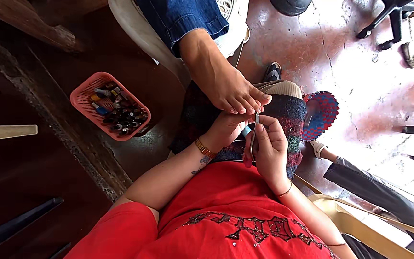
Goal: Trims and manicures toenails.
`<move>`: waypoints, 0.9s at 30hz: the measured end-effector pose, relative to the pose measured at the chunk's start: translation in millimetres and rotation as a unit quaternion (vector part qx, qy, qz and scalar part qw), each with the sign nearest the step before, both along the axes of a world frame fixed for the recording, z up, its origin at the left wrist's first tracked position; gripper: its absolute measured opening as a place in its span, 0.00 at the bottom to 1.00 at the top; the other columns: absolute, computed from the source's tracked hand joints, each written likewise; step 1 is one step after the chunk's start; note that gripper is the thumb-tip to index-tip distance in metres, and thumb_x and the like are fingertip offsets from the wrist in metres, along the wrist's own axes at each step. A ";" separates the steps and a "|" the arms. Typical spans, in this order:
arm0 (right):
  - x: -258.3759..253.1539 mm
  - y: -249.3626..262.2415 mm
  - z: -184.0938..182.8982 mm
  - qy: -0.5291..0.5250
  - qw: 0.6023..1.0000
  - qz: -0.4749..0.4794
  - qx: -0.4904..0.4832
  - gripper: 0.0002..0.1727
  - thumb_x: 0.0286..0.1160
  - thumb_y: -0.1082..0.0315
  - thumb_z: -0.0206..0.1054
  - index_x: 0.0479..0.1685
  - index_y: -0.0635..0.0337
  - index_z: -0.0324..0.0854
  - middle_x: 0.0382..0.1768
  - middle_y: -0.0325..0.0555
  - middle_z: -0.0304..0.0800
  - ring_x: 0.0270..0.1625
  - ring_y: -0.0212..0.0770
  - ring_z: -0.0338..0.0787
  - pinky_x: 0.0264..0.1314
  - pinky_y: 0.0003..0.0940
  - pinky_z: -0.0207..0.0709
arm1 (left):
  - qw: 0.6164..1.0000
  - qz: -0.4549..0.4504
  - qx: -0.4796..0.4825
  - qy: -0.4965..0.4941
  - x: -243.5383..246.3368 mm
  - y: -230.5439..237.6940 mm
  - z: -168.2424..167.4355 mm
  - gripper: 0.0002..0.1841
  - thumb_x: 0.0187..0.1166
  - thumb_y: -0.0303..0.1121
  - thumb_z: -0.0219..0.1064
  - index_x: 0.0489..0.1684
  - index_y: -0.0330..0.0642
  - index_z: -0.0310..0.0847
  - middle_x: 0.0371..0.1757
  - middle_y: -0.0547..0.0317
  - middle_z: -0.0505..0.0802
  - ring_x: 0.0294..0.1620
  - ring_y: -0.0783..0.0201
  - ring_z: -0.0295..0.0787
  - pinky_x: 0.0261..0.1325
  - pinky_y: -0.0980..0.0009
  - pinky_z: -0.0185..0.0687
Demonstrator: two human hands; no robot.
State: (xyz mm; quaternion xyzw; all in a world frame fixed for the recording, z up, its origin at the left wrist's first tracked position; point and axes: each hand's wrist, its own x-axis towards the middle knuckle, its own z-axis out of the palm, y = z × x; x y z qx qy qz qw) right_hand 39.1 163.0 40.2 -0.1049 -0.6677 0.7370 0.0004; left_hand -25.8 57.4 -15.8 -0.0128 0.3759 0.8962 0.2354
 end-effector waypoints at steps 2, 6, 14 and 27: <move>1.5 -1.1 -1.7 0.004 1.000 0.000 -0.001 0.14 0.95 0.68 0.48 0.67 0.61 0.72 0.20 0.43 0.80 0.13 0.32 0.78 0.14 0.26 0.77 | 1.000 -0.001 0.019 -0.003 -0.7 -0.4 -1.6 0.12 0.84 0.20 0.56 0.41 0.44 0.86 0.49 0.58 0.92 0.51 0.68 0.89 0.59 0.74 0.84; -0.6 -3.8 -4.8 0.015 1.000 -0.002 -0.019 0.12 0.95 0.69 0.47 0.64 0.60 0.71 0.20 0.44 0.81 0.13 0.32 0.79 0.14 0.26 0.78 | 0.998 -0.010 0.045 -0.052 -5.3 -1.1 5.8 0.11 0.83 0.21 0.59 0.46 0.45 0.87 0.49 0.62 0.92 0.51 0.70 0.89 0.62 0.74 0.84; 1.1 -8.4 -9.1 0.023 0.998 -0.018 -0.057 0.11 0.96 0.67 0.45 0.60 0.59 0.71 0.20 0.44 0.80 0.12 0.33 0.78 0.14 0.27 0.78 | 0.998 -0.011 0.015 -0.053 -3.5 -2.1 8.6 0.10 0.82 0.20 0.61 0.44 0.46 0.87 0.45 0.64 0.92 0.48 0.72 0.89 0.60 0.75 0.84; -94.3 12.9 26.8 0.188 0.981 0.019 0.035 0.10 0.93 0.72 0.48 0.59 0.67 0.69 0.24 0.39 0.82 0.16 0.31 0.78 0.14 0.28 0.78 | 0.992 -0.023 0.112 -0.058 -6.6 -4.6 -5.7 0.07 0.81 0.26 0.66 0.46 0.50 0.86 0.44 0.64 0.92 0.47 0.69 0.89 0.62 0.68 0.84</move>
